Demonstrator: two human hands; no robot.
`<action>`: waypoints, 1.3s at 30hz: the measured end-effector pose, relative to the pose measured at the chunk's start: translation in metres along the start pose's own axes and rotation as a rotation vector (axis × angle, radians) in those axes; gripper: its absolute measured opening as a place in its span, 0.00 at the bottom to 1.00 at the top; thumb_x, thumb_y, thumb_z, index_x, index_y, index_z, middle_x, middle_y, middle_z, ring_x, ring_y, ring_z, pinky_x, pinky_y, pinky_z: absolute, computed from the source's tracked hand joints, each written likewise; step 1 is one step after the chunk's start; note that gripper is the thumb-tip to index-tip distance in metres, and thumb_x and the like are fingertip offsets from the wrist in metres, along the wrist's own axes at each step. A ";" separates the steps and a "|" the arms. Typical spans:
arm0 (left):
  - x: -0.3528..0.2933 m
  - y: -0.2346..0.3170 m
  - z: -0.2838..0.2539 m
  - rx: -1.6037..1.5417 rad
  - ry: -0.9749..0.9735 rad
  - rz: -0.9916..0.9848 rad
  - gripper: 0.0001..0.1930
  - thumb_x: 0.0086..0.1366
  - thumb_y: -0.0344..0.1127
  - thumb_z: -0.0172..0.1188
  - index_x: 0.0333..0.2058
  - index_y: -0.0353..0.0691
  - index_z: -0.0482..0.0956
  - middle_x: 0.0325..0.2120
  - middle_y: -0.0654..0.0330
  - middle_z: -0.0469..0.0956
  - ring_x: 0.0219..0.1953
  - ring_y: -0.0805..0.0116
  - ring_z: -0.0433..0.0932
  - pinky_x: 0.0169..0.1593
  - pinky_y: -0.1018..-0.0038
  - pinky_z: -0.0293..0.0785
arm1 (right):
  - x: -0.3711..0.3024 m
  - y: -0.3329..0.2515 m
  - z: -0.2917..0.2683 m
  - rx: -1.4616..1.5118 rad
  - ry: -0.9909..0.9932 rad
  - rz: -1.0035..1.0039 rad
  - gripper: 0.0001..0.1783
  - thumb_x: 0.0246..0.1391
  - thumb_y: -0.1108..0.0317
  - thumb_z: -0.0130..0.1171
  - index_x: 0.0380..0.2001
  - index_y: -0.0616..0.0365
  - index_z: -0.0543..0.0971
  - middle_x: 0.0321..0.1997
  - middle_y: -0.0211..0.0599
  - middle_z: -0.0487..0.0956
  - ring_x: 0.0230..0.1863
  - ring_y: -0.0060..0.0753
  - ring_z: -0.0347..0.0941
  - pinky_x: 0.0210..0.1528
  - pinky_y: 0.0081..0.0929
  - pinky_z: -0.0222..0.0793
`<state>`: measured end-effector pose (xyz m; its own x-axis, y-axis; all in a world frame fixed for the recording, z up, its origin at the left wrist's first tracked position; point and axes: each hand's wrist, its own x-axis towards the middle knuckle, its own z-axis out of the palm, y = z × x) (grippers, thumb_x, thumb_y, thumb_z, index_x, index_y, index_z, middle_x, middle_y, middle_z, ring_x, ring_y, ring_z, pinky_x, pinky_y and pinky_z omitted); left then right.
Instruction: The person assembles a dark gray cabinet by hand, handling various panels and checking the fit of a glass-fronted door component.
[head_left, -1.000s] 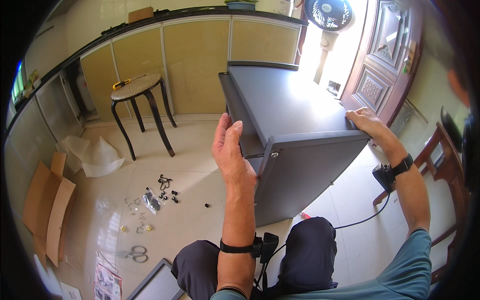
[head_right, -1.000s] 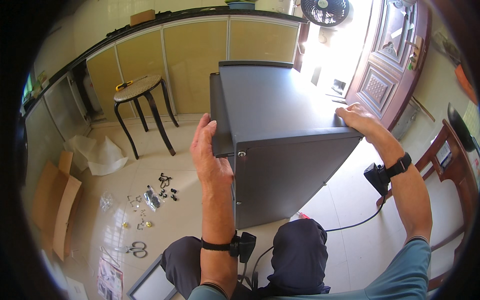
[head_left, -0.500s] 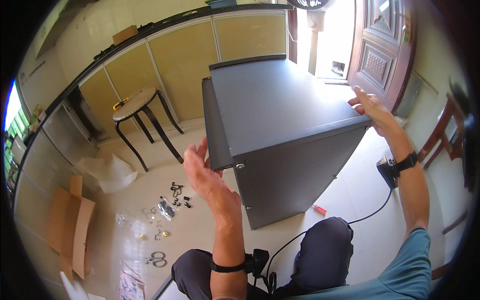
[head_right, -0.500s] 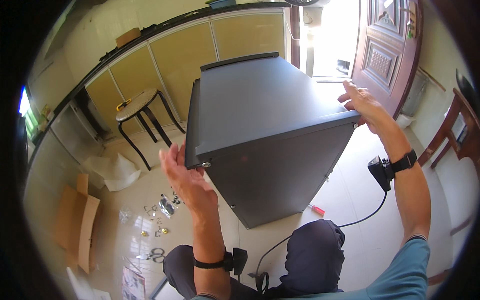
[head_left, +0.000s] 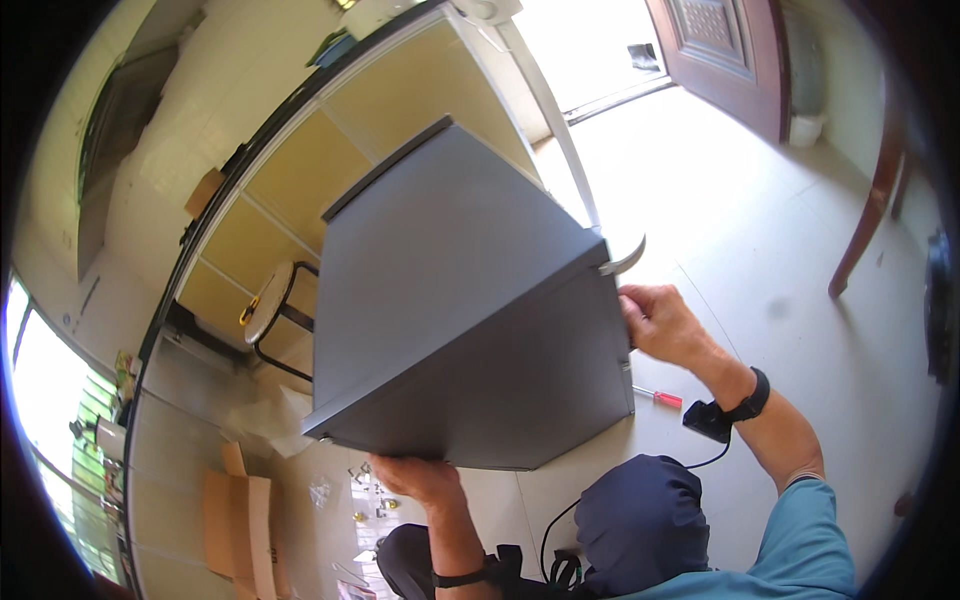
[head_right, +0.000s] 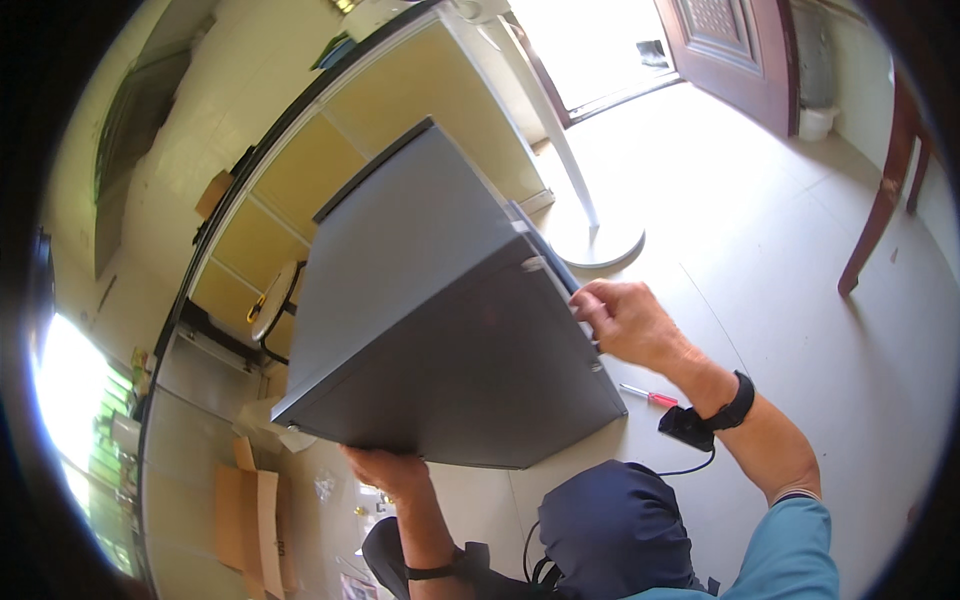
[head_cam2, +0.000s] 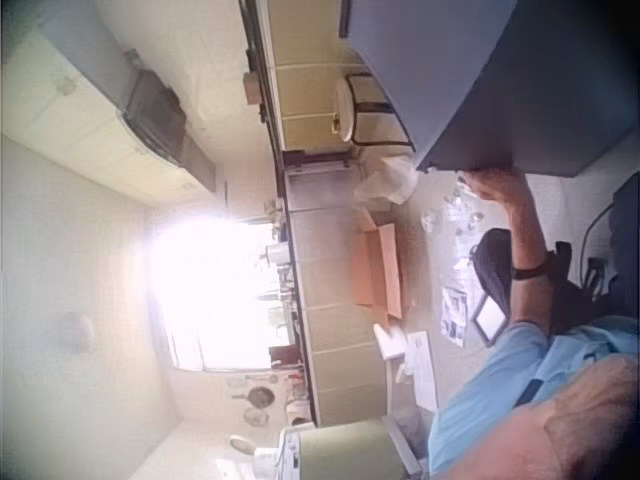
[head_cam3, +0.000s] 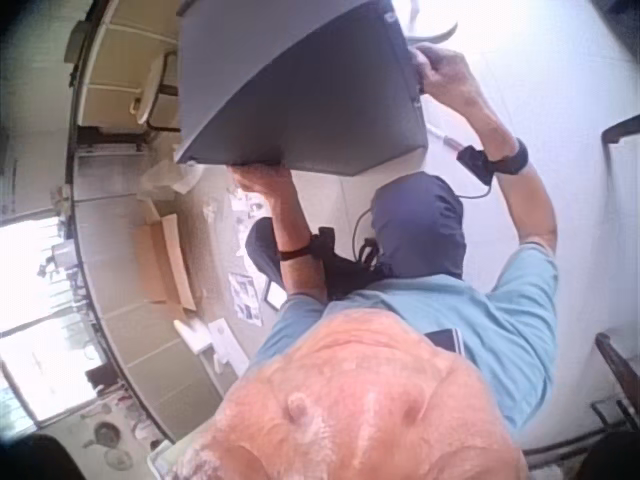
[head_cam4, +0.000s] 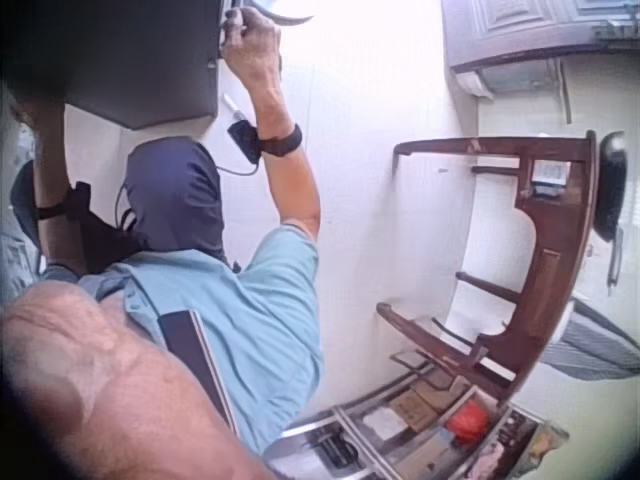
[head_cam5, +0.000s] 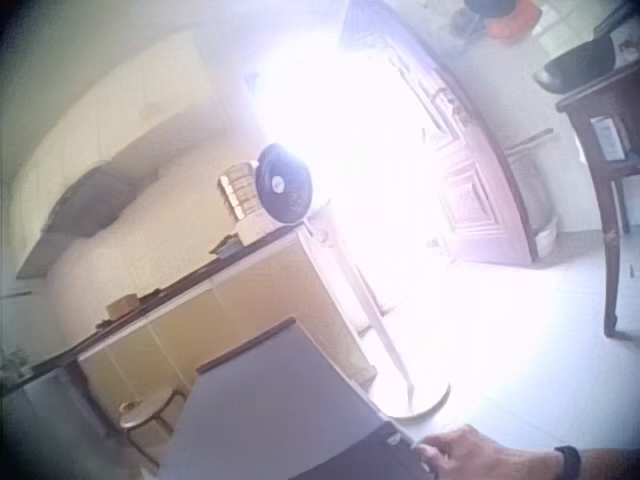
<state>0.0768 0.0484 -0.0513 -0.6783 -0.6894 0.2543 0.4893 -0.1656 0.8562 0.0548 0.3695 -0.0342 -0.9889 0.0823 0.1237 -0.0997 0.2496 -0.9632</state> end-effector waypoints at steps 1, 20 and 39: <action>0.004 0.001 0.002 -0.073 -0.019 -0.009 0.24 0.68 0.49 0.43 0.51 0.36 0.72 0.50 0.53 0.73 0.51 0.55 0.73 0.55 0.60 0.71 | -0.004 0.006 0.000 -0.081 -0.006 -0.156 0.12 0.60 0.69 0.51 0.33 0.67 0.81 0.28 0.42 0.80 0.28 0.33 0.78 0.35 0.27 0.75; 0.128 -0.012 -0.026 -0.082 -0.219 -0.168 0.23 0.67 0.52 0.41 0.45 0.41 0.76 0.40 0.55 0.77 0.43 0.56 0.77 0.46 0.56 0.76 | -0.003 0.041 0.084 0.033 -0.232 -0.773 0.08 0.48 0.75 0.57 0.32 0.70 0.78 0.36 0.45 0.78 0.35 0.42 0.77 0.38 0.31 0.77; 0.213 -0.029 -0.063 -0.120 -0.976 -0.156 0.19 0.72 0.46 0.39 0.31 0.40 0.73 0.20 0.59 0.67 0.23 0.68 0.61 0.29 0.72 0.59 | 0.040 0.033 0.137 0.304 -0.630 -0.717 0.07 0.50 0.79 0.54 0.31 0.71 0.79 0.41 0.50 0.77 0.38 0.53 0.76 0.41 0.37 0.73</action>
<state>-0.0475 -0.1381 -0.0500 -0.8668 0.2194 0.4477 0.3722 -0.3126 0.8739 -0.0030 0.2492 -0.0934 -0.5538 -0.5390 0.6347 -0.6321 -0.2240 -0.7418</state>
